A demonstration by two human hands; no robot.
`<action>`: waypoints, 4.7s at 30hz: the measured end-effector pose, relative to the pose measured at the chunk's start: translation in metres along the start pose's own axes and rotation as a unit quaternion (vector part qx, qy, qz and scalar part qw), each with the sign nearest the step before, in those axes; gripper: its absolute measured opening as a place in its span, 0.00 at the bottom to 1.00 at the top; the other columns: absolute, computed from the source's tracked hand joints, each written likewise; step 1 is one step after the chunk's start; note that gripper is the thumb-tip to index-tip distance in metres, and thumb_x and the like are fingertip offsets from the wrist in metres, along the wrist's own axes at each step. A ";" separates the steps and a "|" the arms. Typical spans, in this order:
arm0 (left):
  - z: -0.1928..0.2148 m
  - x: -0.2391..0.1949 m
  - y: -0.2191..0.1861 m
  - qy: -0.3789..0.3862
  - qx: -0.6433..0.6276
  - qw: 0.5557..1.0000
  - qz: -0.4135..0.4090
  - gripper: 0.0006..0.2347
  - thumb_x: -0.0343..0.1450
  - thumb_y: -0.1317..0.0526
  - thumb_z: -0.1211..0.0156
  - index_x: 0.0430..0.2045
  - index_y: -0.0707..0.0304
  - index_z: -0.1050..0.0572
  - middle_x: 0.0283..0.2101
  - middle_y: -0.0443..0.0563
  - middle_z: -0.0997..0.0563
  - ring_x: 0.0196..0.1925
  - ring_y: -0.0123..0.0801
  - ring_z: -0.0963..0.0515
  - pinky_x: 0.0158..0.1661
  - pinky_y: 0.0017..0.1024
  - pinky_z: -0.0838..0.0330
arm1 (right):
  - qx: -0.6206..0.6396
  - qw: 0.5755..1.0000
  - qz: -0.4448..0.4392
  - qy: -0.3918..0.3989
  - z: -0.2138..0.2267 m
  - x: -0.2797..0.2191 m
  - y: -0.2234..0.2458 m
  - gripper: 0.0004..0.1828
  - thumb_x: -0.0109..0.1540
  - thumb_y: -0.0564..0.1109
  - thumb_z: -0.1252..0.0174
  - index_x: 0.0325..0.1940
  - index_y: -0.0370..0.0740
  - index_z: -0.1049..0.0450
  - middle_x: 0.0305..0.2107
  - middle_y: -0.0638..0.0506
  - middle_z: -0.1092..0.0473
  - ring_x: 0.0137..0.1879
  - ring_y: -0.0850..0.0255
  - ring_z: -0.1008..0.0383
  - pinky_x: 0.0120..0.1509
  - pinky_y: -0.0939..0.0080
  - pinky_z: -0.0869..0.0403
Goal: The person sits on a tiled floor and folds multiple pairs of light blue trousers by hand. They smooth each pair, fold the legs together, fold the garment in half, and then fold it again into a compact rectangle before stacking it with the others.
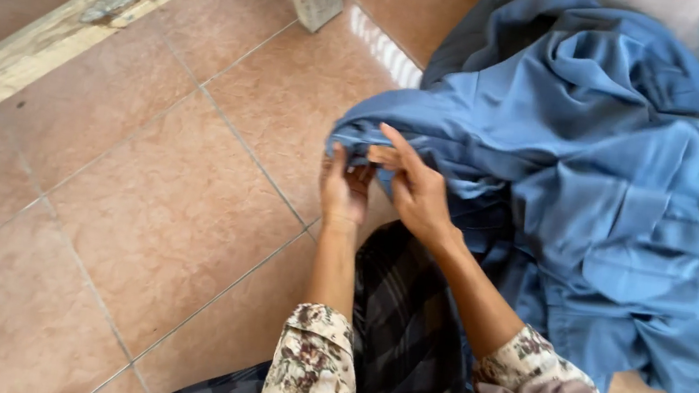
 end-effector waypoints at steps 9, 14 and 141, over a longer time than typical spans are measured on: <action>0.185 0.053 -0.110 -0.126 -0.053 0.989 -0.059 0.22 0.73 0.42 0.40 0.54 0.57 0.22 0.58 0.61 0.22 0.60 0.52 0.23 0.64 0.52 0.31 | -0.387 0.920 0.064 0.015 0.030 -0.005 -0.131 0.41 0.51 0.38 0.28 0.69 0.49 0.28 0.60 0.37 0.37 0.58 0.34 0.33 0.54 0.31 0.28; 0.251 0.030 -0.057 -0.207 0.461 0.862 0.039 0.32 0.63 0.50 0.24 0.58 0.71 0.29 0.52 0.71 0.22 0.51 0.60 0.19 0.43 0.51 0.21 | -0.456 0.852 -0.196 0.169 0.018 0.017 -0.262 0.07 0.69 0.58 0.43 0.47 0.63 0.22 0.40 0.53 0.22 0.46 0.46 0.18 0.50 0.41 0.22; 0.688 -0.169 -0.416 -0.545 0.274 0.691 -0.388 0.22 0.63 0.68 0.27 0.52 0.55 0.23 0.50 0.60 0.22 0.52 0.40 0.19 0.51 0.36 0.25 | -0.446 0.791 0.395 0.140 -0.307 -0.093 -0.077 0.07 0.54 0.45 0.40 0.21 0.57 0.25 0.28 0.63 0.28 0.33 0.60 0.26 0.29 0.57 0.27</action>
Point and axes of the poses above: each hand's wrist, its own x-axis towards the middle knuckle, its own z-axis out of the back of the hand, y = z × x, the point moved 3 cm from there along x, towards the middle knuckle
